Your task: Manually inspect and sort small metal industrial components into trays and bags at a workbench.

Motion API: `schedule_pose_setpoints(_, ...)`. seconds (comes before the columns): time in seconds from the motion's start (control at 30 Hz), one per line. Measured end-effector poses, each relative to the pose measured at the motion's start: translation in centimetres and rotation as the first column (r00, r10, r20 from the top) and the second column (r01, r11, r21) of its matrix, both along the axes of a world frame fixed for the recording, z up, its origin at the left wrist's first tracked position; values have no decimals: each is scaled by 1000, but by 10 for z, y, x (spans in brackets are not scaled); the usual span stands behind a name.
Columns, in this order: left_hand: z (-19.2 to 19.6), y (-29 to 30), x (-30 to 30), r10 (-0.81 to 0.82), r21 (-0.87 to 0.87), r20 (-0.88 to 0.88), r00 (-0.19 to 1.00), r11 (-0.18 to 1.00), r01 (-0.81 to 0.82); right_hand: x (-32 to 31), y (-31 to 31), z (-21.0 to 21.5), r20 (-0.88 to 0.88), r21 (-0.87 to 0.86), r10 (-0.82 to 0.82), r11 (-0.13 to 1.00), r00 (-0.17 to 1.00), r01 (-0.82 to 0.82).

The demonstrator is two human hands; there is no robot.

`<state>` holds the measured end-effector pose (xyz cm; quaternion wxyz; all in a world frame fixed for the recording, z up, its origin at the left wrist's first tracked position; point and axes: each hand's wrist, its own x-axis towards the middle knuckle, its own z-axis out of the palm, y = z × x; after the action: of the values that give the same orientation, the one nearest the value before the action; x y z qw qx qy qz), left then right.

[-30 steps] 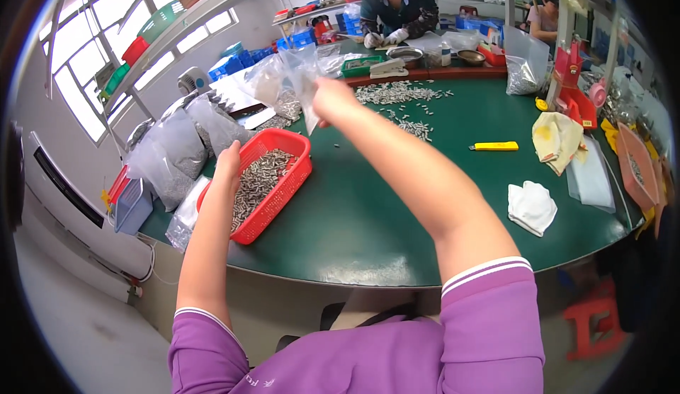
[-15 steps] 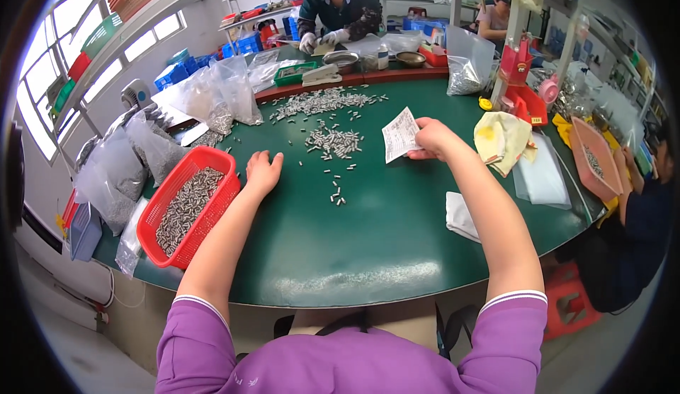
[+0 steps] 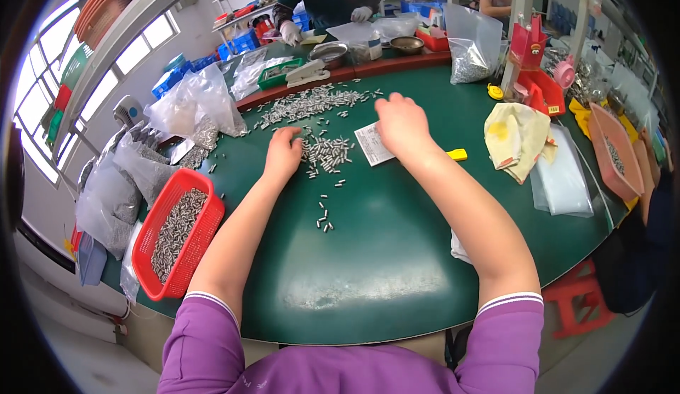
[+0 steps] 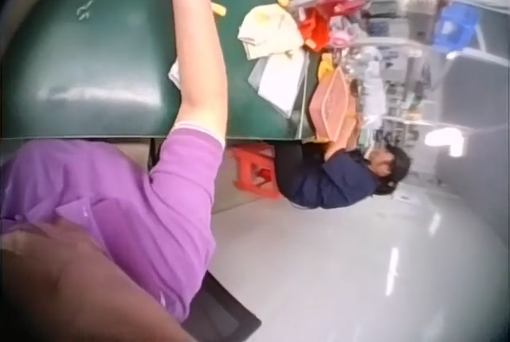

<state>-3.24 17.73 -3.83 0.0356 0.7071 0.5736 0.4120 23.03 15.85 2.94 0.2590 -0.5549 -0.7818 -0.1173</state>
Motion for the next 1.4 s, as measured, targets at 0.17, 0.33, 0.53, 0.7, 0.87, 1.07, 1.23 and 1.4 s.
schedule_pose_setpoints(0.17, 19, 22, -6, 162, -158, -99, 982, 972, -176, -44, 45, -20, -18, -202, 366, 910, 931, -361)
schedule_pose_setpoints(0.33, 27, 35, -11, -31, -240, -277, 960, 970, -38, -49, 72, -22, 82, -341, 547, 801, 833, -493)
schedule_pose_setpoints(0.53, 32, 49, -13, -171, -247, -359, 918, 966, 83, -38, 75, -16, 7, -381, 634, 716, 773, -584)
schedule_pose_setpoints(0.7, 34, 53, -18, -189, -289, -325, 926, 953, 93, -40, 70, -13, -62, -443, 556, 729, 829, -522)
schedule_pose_setpoints(0.87, 34, 55, -13, -181, -279, -326, 928, 956, 88, -38, 71, -13, -112, -475, 533, 713, 839, -516)
schedule_pose_setpoints(1.07, 35, 57, -7, -102, -310, -431, 896, 950, -41, -39, 75, -18, 32, -432, 593, 734, 804, -524)
schedule_pose_setpoints(1.23, 32, 60, -9, -141, -289, -483, 864, 957, -5, -41, 67, -29, 220, -245, 568, 819, 793, -519)
schedule_pose_setpoints(1.4, 40, 45, -7, -70, -219, -131, 989, 975, 40, -34, 60, -15, -195, -140, 401, 892, 895, -430)
